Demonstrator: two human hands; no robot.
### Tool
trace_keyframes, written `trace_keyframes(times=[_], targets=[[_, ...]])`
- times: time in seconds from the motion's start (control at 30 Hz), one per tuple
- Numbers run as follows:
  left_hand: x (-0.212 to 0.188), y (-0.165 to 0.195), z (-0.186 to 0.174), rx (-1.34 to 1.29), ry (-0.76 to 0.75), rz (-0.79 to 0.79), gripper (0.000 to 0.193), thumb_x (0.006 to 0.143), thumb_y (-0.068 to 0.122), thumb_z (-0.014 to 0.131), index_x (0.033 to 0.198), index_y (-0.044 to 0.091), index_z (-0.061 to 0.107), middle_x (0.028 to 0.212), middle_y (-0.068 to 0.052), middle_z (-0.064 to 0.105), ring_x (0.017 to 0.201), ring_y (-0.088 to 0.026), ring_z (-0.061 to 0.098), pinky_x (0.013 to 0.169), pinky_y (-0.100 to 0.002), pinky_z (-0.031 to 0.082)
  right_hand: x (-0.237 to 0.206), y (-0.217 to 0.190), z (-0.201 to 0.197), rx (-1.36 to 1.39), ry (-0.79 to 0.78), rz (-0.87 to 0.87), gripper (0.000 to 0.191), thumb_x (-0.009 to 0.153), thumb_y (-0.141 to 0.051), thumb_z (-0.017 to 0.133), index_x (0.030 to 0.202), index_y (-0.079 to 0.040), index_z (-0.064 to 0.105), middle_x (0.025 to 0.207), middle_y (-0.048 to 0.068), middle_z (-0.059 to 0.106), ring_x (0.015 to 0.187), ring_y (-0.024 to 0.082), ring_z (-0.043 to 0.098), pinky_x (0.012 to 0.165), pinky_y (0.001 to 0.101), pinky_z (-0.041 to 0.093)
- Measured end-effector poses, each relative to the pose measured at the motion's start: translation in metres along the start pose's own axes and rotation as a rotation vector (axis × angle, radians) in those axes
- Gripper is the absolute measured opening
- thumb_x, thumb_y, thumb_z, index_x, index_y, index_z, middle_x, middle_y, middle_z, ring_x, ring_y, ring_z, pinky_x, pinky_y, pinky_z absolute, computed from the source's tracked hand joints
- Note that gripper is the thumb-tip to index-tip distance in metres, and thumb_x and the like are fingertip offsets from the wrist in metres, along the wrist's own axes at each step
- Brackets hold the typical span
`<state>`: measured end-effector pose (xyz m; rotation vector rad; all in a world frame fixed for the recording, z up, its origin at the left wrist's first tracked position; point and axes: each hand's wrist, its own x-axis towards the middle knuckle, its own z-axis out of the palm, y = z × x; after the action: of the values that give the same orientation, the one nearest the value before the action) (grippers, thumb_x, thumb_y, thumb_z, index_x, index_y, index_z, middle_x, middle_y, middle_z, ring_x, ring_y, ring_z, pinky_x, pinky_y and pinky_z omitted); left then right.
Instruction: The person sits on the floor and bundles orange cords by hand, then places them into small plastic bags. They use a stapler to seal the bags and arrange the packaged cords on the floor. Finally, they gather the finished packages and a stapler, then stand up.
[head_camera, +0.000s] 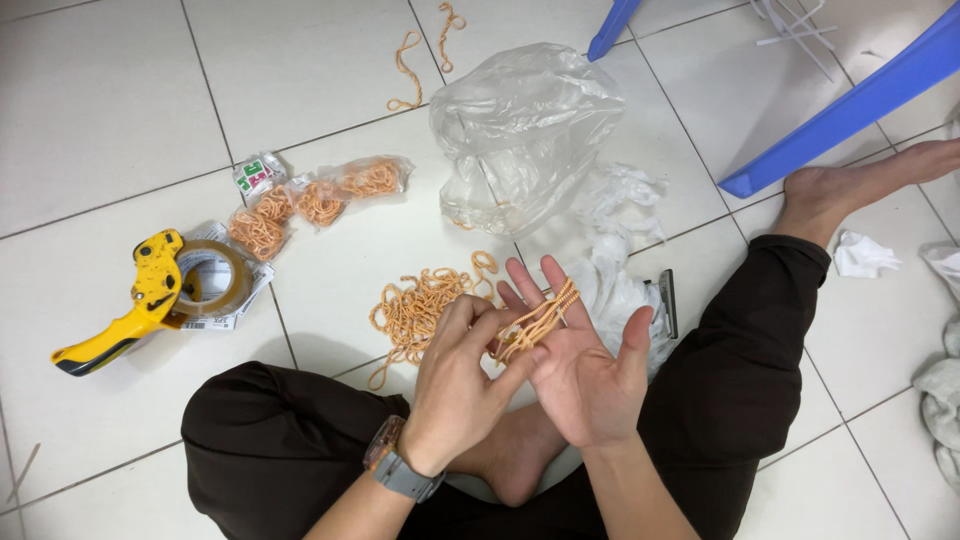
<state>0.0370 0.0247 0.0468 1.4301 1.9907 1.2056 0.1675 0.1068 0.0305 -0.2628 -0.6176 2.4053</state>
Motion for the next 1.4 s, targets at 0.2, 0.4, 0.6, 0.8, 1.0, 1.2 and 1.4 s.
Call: trace_keyframes(times=[0.2,0.4,0.6,0.8,1.0,1.2,1.4], targets=[[-0.015,-0.024,0.010,-0.376,-0.029,0.111,0.015,0.095,0.013,0.069,0.102,0.002,0.063,0.099,-0.009,0.066,0.087,-0.021,0.057,0.076,-0.034,0.048,-0.002,-0.006,-0.006,-0.180,0.039,-0.040,0.104,0.092,-0.080,0.023,0.165,-0.007,0.020,0.171,0.026,0.023,0.160,0.034,0.021,0.129,0.0495,0.012],[-0.027,-0.065,-0.033,-0.523,-0.390,-0.252,0.033,0.089,0.013,0.076,0.118,0.001,0.068,0.064,-0.010,0.060,0.050,-0.015,0.049,0.049,-0.031,0.040,0.005,-0.050,-0.013,-0.387,0.153,-0.229,0.101,0.097,-0.075,0.025,0.160,0.005,0.025,0.167,0.030,0.030,0.157,0.042,0.029,0.129,0.0556,0.023],[-0.028,-0.083,-0.056,0.133,-0.244,-0.364,0.028,0.088,0.019,0.075,0.114,0.009,0.074,0.059,-0.011,0.071,0.046,-0.017,0.064,0.050,-0.032,0.049,-0.005,-0.074,0.000,-0.365,0.197,-0.366,0.100,0.098,-0.074,0.031,0.160,0.005,0.025,0.164,0.037,0.030,0.151,0.050,0.035,0.127,0.0569,0.028],[-0.037,-0.097,-0.060,-0.108,-0.190,-0.299,0.025,0.086,0.008,0.066,0.110,0.003,0.070,0.065,-0.006,0.078,0.058,-0.012,0.075,0.057,-0.026,0.058,-0.007,-0.073,0.016,-0.298,0.185,-0.346,0.101,0.096,-0.074,0.035,0.159,0.005,0.026,0.163,0.038,0.030,0.147,0.052,0.037,0.123,0.0588,0.032],[-0.051,-0.112,-0.058,0.143,-0.284,-0.206,0.016,0.093,0.020,0.077,0.102,0.007,0.077,0.075,-0.007,0.075,0.066,-0.016,0.071,0.079,-0.033,0.054,-0.007,-0.074,-0.006,-0.209,0.213,-0.382,0.078,0.103,-0.061,0.037,0.149,0.001,0.041,0.158,0.030,0.041,0.143,0.048,0.046,0.118,0.0588,0.040],[-0.070,-0.125,-0.101,-0.392,-0.330,-0.086,0.022,0.079,0.013,0.085,0.091,-0.003,0.076,0.079,-0.012,0.074,0.070,-0.028,0.070,0.080,-0.049,0.050,-0.003,-0.076,-0.051,0.491,0.125,0.034,0.038,0.111,-0.028,0.050,0.133,-0.001,0.064,0.116,0.012,0.061,0.082,0.017,0.064,0.082,0.0342,0.057],[-0.050,-0.132,-0.101,0.319,-0.502,-0.276,0.050,0.090,0.041,0.073,0.131,0.012,0.068,0.122,-0.011,0.076,0.109,-0.030,0.073,0.095,-0.041,0.057,-0.027,-0.112,-0.034,-0.109,-0.209,-0.038,0.037,0.116,-0.029,0.048,0.122,0.002,0.067,0.093,0.013,0.066,0.061,0.010,0.051,0.057,0.0234,0.045]])
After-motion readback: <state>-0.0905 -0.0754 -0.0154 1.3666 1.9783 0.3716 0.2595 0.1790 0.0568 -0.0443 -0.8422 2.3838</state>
